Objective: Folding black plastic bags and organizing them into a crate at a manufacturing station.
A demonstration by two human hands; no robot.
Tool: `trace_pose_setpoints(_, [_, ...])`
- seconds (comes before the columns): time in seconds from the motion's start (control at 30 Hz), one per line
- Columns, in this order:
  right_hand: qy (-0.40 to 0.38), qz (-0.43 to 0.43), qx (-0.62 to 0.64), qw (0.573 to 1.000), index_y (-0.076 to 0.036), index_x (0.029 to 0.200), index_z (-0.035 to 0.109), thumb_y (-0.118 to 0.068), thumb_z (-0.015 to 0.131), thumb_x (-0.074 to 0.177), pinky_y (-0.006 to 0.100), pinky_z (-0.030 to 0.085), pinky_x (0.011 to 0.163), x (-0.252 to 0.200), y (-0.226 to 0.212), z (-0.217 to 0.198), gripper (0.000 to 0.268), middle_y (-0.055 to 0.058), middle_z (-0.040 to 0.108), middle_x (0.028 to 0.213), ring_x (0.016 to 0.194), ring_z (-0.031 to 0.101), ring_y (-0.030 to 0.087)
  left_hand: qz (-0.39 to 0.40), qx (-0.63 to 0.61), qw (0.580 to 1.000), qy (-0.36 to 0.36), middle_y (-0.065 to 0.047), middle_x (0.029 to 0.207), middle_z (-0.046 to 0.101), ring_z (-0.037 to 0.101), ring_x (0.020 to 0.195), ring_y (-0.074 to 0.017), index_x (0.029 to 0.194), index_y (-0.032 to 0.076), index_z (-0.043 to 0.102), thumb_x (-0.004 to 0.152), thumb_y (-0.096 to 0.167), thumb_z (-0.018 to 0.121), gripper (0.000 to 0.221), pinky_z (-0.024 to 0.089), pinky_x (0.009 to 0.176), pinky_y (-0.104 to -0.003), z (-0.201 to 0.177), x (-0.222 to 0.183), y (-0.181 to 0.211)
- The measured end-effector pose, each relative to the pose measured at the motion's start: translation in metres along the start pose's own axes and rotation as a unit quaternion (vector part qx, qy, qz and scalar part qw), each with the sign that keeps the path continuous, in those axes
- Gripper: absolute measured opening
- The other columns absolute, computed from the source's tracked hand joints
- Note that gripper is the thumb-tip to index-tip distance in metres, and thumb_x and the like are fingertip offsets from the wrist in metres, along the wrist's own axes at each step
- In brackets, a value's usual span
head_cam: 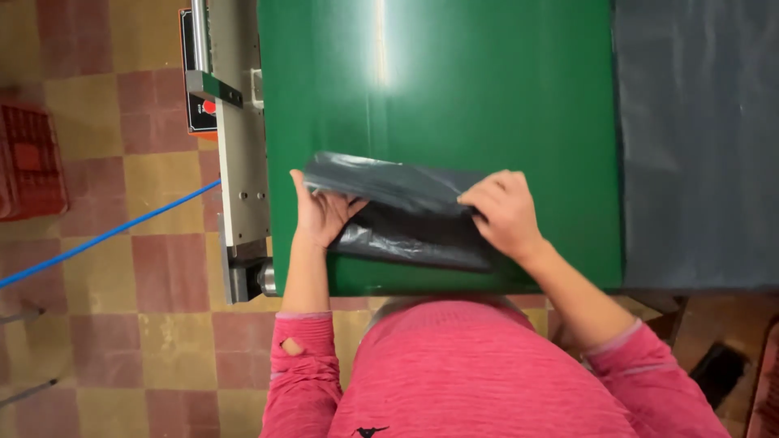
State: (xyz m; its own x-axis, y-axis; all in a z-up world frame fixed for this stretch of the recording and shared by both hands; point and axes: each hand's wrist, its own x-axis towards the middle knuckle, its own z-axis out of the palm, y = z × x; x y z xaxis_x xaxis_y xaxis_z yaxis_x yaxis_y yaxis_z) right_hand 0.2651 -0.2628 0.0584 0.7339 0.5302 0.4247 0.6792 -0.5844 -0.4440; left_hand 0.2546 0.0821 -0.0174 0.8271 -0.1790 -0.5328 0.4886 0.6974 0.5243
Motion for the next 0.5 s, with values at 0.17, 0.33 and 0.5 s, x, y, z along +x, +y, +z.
trace_pose_setpoints(0.17, [0.001,-0.014,-0.046,0.999,-0.012,0.097,0.072,0.000,0.075,0.068,0.043,0.047,0.089,-0.054,-0.032,0.023,0.032,0.000,0.069,0.100,0.101,0.061,0.026,0.080,0.089,0.991,0.052,-0.016,0.146,0.056,0.053,0.133,-0.0317,0.147,0.006,0.052,0.096,0.071,0.037,0.084,0.043,0.110,-0.045,-0.049,-0.011,-0.025])
trace_pose_setpoints(0.33, [0.023,-0.023,-0.082,0.996,-0.012,0.098,0.073,-0.001,0.072,0.072,0.043,0.048,0.090,-0.077,-0.052,0.031,0.028,0.000,0.069,0.100,0.102,0.061,0.025,0.330,0.434,0.835,0.078,-0.015,0.146,0.051,0.048,0.135,-0.0305,0.145,0.004,0.049,0.094,0.043,0.071,0.068,0.040,0.111,-0.040,-0.021,-0.084,-0.021])
trace_pose_setpoints(0.5, [-0.038,0.033,-0.158,0.986,-0.005,0.111,0.071,-0.004,0.067,0.073,0.048,0.047,0.104,-0.084,-0.084,0.032,0.038,0.010,0.067,0.121,0.122,0.059,0.034,0.482,0.802,0.353,-0.004,-0.008,0.122,0.063,0.056,0.121,-0.0305,0.115,0.011,0.067,0.079,0.032,0.079,0.043,0.046,0.092,-0.045,-0.026,-0.119,-0.013])
